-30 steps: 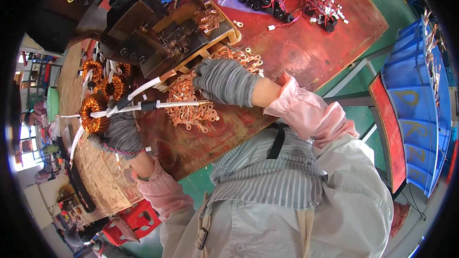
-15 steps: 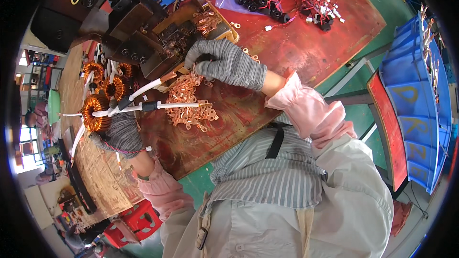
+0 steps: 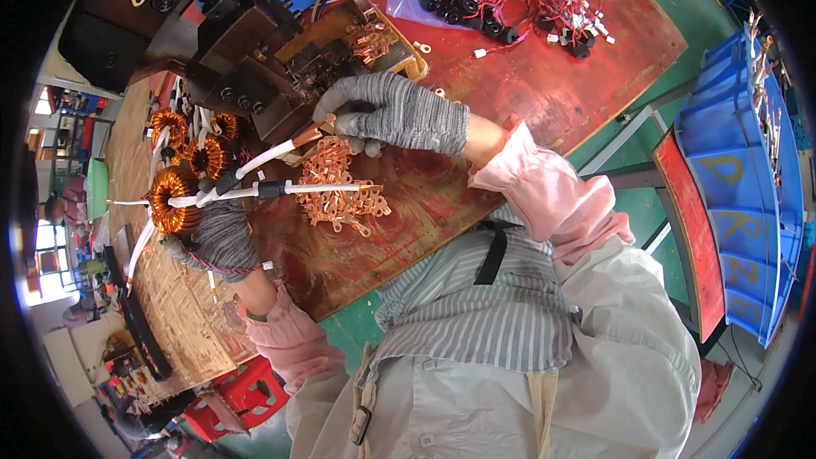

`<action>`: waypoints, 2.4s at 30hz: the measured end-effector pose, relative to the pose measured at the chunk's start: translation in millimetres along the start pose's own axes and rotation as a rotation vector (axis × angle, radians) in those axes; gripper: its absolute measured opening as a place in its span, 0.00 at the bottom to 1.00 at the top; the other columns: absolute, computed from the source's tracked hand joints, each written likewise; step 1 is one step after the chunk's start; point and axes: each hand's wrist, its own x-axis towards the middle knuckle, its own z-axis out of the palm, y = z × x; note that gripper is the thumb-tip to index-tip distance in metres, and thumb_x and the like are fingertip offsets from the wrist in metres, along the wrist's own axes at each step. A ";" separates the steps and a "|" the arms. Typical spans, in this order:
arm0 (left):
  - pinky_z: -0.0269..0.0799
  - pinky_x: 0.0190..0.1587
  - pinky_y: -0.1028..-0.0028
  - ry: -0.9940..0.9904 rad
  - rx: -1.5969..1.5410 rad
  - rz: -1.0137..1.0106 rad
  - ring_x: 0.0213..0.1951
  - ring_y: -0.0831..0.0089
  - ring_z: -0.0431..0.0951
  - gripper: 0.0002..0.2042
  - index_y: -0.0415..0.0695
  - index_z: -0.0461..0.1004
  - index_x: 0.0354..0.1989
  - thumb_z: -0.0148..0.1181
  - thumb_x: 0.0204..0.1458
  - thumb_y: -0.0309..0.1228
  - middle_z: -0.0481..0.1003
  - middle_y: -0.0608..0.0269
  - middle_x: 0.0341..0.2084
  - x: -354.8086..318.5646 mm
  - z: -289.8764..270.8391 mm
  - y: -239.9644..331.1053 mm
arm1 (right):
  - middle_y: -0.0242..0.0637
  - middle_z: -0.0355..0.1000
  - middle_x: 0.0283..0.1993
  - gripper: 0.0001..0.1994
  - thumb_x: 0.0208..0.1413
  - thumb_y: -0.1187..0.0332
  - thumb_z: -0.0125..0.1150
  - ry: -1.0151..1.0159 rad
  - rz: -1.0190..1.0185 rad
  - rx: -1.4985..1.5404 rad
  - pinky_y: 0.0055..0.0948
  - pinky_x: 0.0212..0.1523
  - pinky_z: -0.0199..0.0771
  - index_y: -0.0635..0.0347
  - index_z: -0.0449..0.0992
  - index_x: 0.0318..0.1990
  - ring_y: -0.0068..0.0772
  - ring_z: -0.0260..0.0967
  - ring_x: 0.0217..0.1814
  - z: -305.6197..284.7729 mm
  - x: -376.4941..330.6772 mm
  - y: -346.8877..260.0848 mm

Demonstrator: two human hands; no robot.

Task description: Crimping metal ring terminals onto the wire ends of copper-wound toroid coils using a pneumatic crimping machine.

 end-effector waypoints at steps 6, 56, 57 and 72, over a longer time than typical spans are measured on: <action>0.55 0.55 0.55 0.090 0.014 -0.001 0.48 0.56 0.66 0.35 0.42 0.63 0.53 0.60 0.38 0.51 0.67 0.50 0.46 -1.5 -2.9 2.5 | 0.33 0.68 0.34 0.07 0.52 0.73 0.54 0.169 -0.460 -0.540 0.26 0.38 0.70 0.60 0.72 0.40 0.28 0.67 0.38 -0.2 9.6 0.1; 0.49 0.59 0.50 -0.035 -0.044 -0.069 0.54 0.53 0.62 0.35 0.43 0.60 0.56 0.59 0.40 0.49 0.63 0.48 0.53 2.1 15.6 -7.5 | 0.35 0.69 0.34 0.13 0.44 0.74 0.59 0.348 -0.782 -0.913 0.31 0.35 0.70 0.56 0.73 0.41 0.37 0.68 0.36 -6.8 11.8 0.5; 0.51 0.57 0.51 -0.001 -0.029 -0.047 0.51 0.54 0.62 0.36 0.43 0.59 0.56 0.59 0.39 0.50 0.63 0.49 0.50 1.0 16.3 -7.4 | 0.35 0.69 0.34 0.13 0.43 0.74 0.59 0.335 -0.792 -0.927 0.31 0.35 0.70 0.56 0.73 0.41 0.36 0.68 0.37 -7.2 11.7 0.2; 0.54 0.50 0.58 0.094 0.045 -0.013 0.45 0.60 0.60 0.37 0.45 0.58 0.55 0.61 0.37 0.51 0.62 0.51 0.43 -0.1 21.1 -8.0 | 0.24 0.72 0.40 0.13 0.42 0.71 0.55 0.212 -0.861 -1.161 0.27 0.32 0.70 0.46 0.74 0.38 0.29 0.71 0.37 -3.4 2.2 -9.6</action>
